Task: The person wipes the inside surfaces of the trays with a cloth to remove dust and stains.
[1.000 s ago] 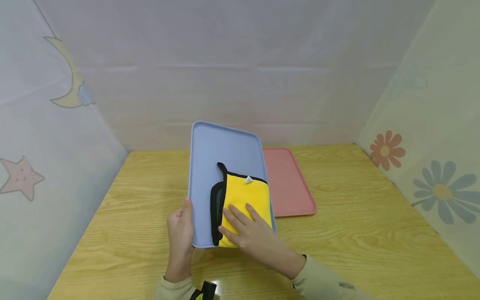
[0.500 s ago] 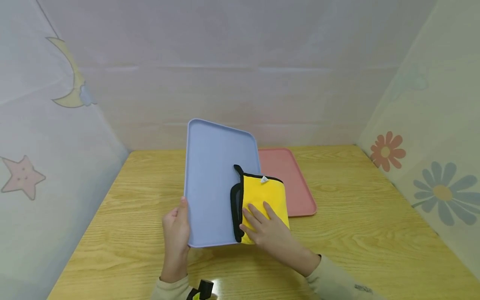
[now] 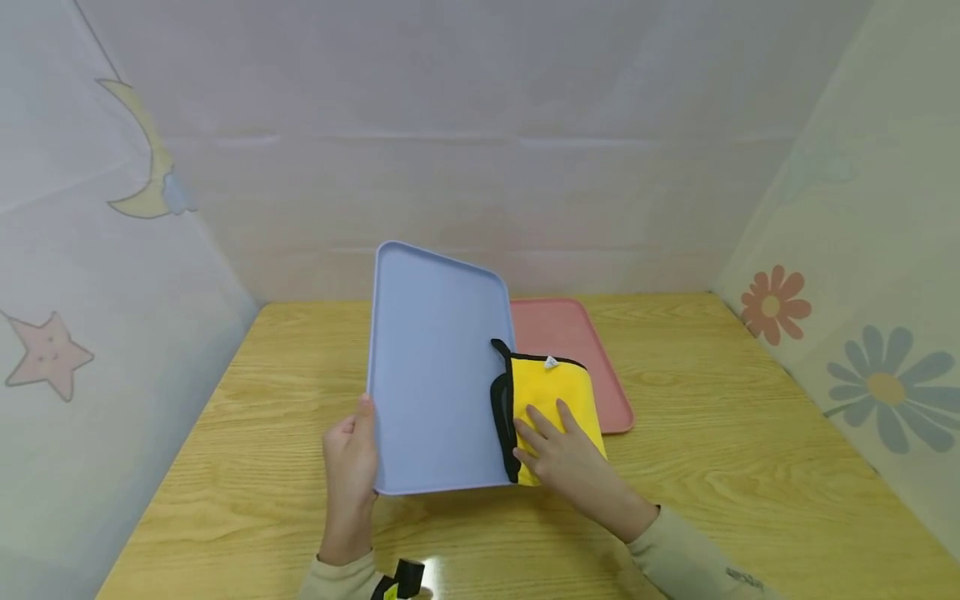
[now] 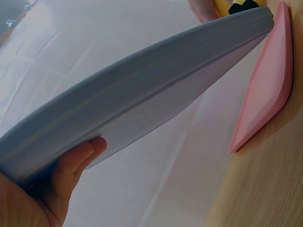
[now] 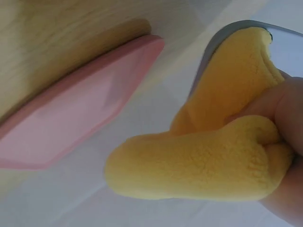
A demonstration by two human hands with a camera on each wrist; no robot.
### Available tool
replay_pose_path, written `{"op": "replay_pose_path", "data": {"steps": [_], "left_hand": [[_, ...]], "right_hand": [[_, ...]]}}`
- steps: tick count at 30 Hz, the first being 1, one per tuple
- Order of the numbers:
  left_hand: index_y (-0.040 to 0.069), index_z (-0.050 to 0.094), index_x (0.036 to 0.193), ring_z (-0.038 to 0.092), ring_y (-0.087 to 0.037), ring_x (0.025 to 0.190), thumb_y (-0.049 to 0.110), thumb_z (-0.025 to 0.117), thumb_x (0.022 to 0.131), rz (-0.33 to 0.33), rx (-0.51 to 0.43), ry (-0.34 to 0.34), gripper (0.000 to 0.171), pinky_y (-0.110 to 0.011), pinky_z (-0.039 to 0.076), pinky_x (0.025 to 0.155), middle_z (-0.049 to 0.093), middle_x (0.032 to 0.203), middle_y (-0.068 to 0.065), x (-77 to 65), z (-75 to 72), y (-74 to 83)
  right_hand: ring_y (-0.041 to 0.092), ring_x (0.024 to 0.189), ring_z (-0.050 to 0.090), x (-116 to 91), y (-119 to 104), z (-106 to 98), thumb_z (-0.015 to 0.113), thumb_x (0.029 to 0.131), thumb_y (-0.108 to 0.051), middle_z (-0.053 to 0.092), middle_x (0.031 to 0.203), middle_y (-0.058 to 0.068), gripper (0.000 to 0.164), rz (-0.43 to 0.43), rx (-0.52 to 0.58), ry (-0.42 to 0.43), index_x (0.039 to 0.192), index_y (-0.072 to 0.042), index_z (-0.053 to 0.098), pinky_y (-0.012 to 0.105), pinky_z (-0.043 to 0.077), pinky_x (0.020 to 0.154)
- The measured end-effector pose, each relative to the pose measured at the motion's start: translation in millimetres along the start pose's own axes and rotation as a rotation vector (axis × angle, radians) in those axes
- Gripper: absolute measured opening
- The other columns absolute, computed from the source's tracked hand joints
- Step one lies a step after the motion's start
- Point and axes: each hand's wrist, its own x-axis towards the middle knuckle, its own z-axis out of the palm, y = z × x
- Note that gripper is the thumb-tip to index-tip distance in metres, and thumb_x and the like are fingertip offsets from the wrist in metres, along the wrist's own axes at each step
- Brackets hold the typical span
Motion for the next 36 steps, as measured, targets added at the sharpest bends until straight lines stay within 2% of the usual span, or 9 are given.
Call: {"op": "replay_pose_path", "data": {"steps": [5,11,14,18,20,25,27,32,36], "left_hand": [[-0.013,0.059,0.069,0.052,-0.010,0.045,0.025,0.046,0.097,0.006,0.062,0.040,0.048,-0.025,0.044,0.042,0.056,0.053,-0.001,1.6,-2.7,-0.2],[-0.016,0.060,0.075,0.055,-0.010,0.046,0.026,0.045,0.097,-0.008,0.017,0.039,0.049,-0.026,0.046,0.043,0.058,0.056,-0.002,2.1,-6.2,-0.8],[-0.015,0.059,0.075,0.056,-0.012,0.047,0.028,0.044,0.097,-0.020,0.013,0.040,0.050,-0.027,0.047,0.043,0.059,0.057,-0.003,2.9,-8.6,-1.1],[-0.009,0.057,0.069,0.056,-0.013,0.048,0.030,0.043,0.097,-0.035,0.053,0.061,0.051,-0.028,0.048,0.044,0.059,0.058,-0.003,5.8,-13.7,-1.4],[-0.008,0.056,0.067,0.056,-0.012,0.048,0.030,0.043,0.097,-0.040,0.066,0.073,0.051,-0.027,0.048,0.044,0.058,0.057,-0.003,7.9,-16.0,-1.9],[-0.007,0.057,0.066,0.054,-0.009,0.045,0.027,0.044,0.097,-0.054,0.063,0.095,0.048,-0.025,0.046,0.042,0.056,0.053,0.002,14.4,-20.7,-4.8],[-0.005,0.058,0.067,0.054,-0.008,0.045,0.027,0.044,0.097,-0.062,0.059,0.100,0.046,-0.024,0.046,0.042,0.055,0.053,0.003,17.5,-22.6,-6.6],[-0.003,0.059,0.065,0.054,-0.009,0.048,0.029,0.045,0.096,-0.094,0.057,0.084,0.047,-0.025,0.046,0.045,0.057,0.056,0.002,27.6,-27.6,-9.4],[-0.008,0.061,0.077,0.055,-0.009,0.051,0.031,0.046,0.096,-0.117,0.040,0.072,0.046,-0.025,0.047,0.048,0.057,0.059,0.002,38.7,-29.2,-9.7]], "right_hand": [[0.029,0.116,0.049,-0.7,1.4,4.0,0.078,0.067,-0.010,0.056,0.123,0.006,0.047,0.033,0.091,0.060,0.110,-0.025,0.068,0.051,0.042,0.089],[0.039,0.111,0.051,-6.6,5.9,10.5,0.072,0.062,0.018,0.054,0.124,0.016,0.064,0.185,0.383,0.254,0.115,-0.017,0.065,0.050,0.046,0.084],[0.039,0.107,0.054,-11.9,9.1,13.5,0.057,0.058,0.029,0.055,0.122,0.020,0.072,0.295,0.560,0.406,0.118,-0.010,0.063,0.037,0.050,0.077],[0.027,0.105,0.057,-19.7,12.1,15.6,0.045,0.060,0.031,0.056,0.119,0.022,0.070,0.471,0.901,0.585,0.122,0.001,0.057,0.014,0.043,0.075],[0.014,0.086,0.061,-24.0,13.8,14.2,0.042,0.065,0.031,0.056,0.120,0.022,0.065,0.580,1.100,0.643,0.123,0.005,0.053,0.009,0.041,0.065],[0.001,0.064,0.052,-35.7,18.3,6.4,0.046,0.080,0.018,0.065,0.104,-0.004,0.047,0.963,1.455,0.611,0.124,0.004,0.053,0.018,0.045,0.055],[0.005,0.072,0.057,-40.2,19.9,4.3,0.051,0.083,0.012,0.062,0.092,-0.011,0.041,1.082,1.559,0.580,0.119,-0.005,0.059,0.021,0.049,0.061],[0.010,0.068,0.058,-48.8,22.0,5.1,0.055,0.084,0.007,0.059,0.084,-0.006,0.045,1.162,1.730,0.556,0.099,-0.035,0.063,0.023,0.051,0.060],[0.008,0.069,0.060,-53.4,23.1,5.9,0.055,0.085,0.005,0.060,0.084,-0.007,0.045,1.189,1.842,0.527,0.093,-0.039,0.062,0.023,0.051,0.061]]}}
